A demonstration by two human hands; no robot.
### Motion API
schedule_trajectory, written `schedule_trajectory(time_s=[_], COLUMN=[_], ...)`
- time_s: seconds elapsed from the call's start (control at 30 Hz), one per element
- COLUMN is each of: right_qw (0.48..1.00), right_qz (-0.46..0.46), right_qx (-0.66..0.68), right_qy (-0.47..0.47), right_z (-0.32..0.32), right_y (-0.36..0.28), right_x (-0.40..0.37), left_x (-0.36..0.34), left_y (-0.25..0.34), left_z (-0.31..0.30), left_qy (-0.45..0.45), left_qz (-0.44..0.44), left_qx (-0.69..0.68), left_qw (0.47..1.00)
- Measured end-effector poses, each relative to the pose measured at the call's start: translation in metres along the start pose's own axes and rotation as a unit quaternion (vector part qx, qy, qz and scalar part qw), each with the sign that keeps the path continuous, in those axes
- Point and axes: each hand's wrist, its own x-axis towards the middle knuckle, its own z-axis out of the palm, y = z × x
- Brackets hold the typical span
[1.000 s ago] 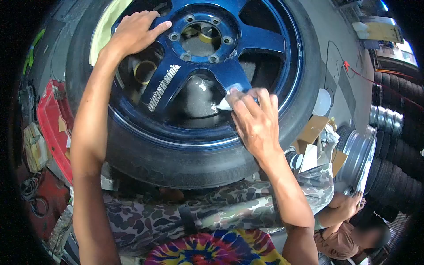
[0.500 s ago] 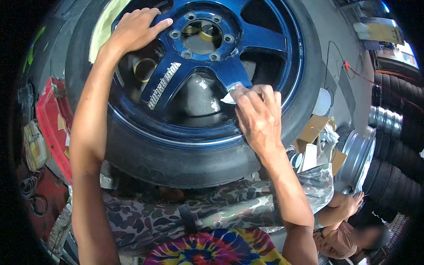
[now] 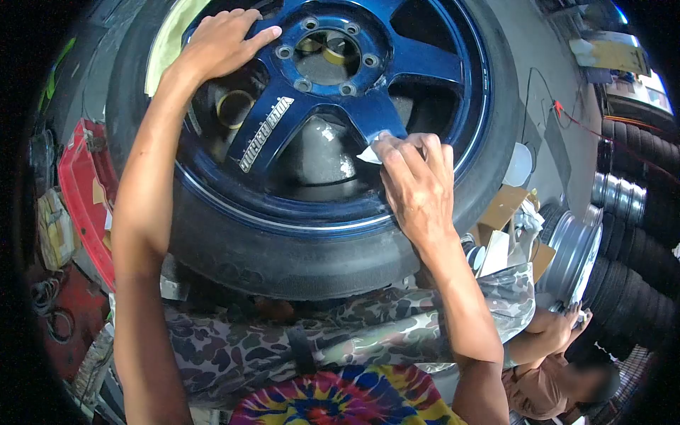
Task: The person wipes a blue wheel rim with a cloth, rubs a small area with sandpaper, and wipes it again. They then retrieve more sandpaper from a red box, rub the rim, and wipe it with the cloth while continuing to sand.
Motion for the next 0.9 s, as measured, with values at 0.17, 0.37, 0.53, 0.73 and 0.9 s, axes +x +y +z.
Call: schedule_trajectory(time_s=[0.17,0.37,0.53,0.73,0.9], right_qw=[1.000,1.000,1.000,1.000,1.000], right_qz=[0.001,0.006,0.001,0.001,-0.012], right_qx=[-0.009,-0.008,-0.004,-0.018,0.008], right_qy=[-0.007,-0.021,-0.009,-0.007,-0.018], right_z=[-0.003,-0.001,0.001,0.000,-0.004], right_y=[0.001,0.001,0.000,0.003,-0.002], right_x=[-0.008,-0.005,-0.002,-0.003,-0.003], left_x=[0.001,0.002,0.002,0.000,-0.002], left_y=[0.000,-0.001,0.000,-0.002,0.001], left_z=[-0.003,-0.001,-0.005,-0.001,-0.006], left_qy=[-0.019,-0.008,-0.026,-0.019,0.008], left_qz=[-0.012,-0.010,-0.002,-0.010,-0.009], left_qx=[0.002,-0.001,0.001,0.007,-0.003], left_qw=[1.000,1.000,1.000,1.000,1.000])
